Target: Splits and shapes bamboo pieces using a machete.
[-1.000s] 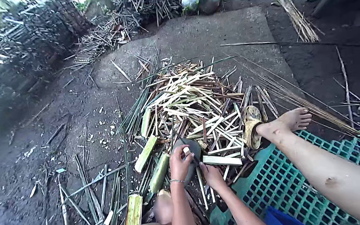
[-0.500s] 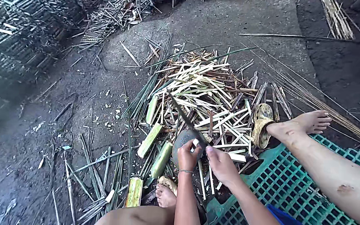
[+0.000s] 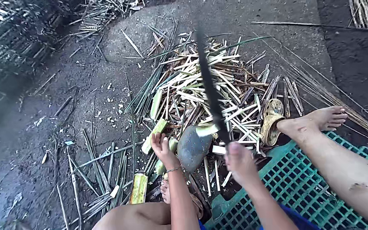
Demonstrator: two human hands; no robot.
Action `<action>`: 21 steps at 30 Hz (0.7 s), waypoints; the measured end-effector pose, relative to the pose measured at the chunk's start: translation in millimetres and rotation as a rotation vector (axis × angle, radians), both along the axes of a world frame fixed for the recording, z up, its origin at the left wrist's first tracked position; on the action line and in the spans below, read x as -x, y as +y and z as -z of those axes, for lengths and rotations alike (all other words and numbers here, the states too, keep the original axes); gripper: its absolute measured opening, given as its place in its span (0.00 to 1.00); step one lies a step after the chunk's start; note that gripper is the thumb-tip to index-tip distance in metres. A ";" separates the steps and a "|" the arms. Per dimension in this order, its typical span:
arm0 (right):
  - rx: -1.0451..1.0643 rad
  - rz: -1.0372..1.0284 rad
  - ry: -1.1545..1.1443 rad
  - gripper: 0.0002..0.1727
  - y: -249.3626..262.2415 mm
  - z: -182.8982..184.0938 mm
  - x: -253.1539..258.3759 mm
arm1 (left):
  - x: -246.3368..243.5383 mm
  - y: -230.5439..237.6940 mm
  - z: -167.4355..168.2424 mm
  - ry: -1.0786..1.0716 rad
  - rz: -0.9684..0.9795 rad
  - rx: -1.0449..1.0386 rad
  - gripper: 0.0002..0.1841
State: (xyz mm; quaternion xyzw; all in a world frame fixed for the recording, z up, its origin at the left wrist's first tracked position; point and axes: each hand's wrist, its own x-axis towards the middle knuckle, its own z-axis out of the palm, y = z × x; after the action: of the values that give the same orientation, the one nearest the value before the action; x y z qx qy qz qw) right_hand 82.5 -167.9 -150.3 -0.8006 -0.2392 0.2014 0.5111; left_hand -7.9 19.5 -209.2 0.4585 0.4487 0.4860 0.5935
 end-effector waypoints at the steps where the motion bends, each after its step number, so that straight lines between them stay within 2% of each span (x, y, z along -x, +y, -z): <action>1: 0.173 -0.027 0.110 0.34 8.0 20.3 -2.5 | -1.6 0.2 -1.6 -0.010 -0.037 0.029 0.34; 2: 0.312 -0.058 0.207 0.35 15.6 37.3 -7.4 | -3.9 -1.5 -2.0 -0.014 -0.052 0.051 0.34; 4: 0.378 -0.101 0.282 0.35 24.6 45.2 -17.0 | -10.8 -5.4 -0.5 -0.016 -0.037 0.081 0.34; 6: 0.237 -0.106 0.233 0.33 17.6 25.5 -13.6 | -11.1 -9.7 1.3 -0.024 -0.034 0.113 0.34; 9: -0.094 -0.018 -0.019 0.31 2.4 4.8 2.2 | -8.6 -13.7 2.4 -0.039 -0.099 0.150 0.32; 10: -0.128 0.008 -0.054 0.31 0.9 8.9 7.2 | -7.2 -13.8 2.9 -0.041 -0.113 0.160 0.32; 12: 0.042 0.011 -0.006 0.32 3.0 39.0 15.9 | -5.2 -12.3 4.7 -0.049 -0.066 0.114 0.35; 13: 0.204 -0.041 0.103 0.33 4.8 59.0 16.1 | -4.7 -12.6 5.1 -0.057 0.013 0.057 0.40; 15: 0.513 -0.161 0.272 0.38 10.4 102.0 12.2 | -5.8 -15.5 4.2 -0.045 0.290 -0.083 0.57; 17: 0.596 -0.202 0.315 0.41 15.6 121.6 10.6 | -12.3 -15.9 1.0 0.015 0.623 -0.212 0.67; 18: 0.593 -0.202 0.324 0.41 16.8 122.8 10.7 | -16.8 -18.0 0.2 0.058 0.776 -0.258 0.65; 19: 0.590 -0.199 0.338 0.41 15.7 121.7 12.9 | -20.8 -24.5 0.9 0.103 0.899 -0.274 0.59; 21: 0.570 -0.190 0.344 0.38 14.9 117.9 12.1 | -33.0 -41.7 8.9 0.218 1.030 -0.283 0.46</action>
State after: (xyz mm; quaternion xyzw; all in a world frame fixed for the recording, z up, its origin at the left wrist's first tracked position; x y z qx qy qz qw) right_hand 70.4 -153.0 -268.2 -0.8396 -0.1571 0.4390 0.2789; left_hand 25.0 -22.2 -218.1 0.7422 0.1549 0.1377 0.6373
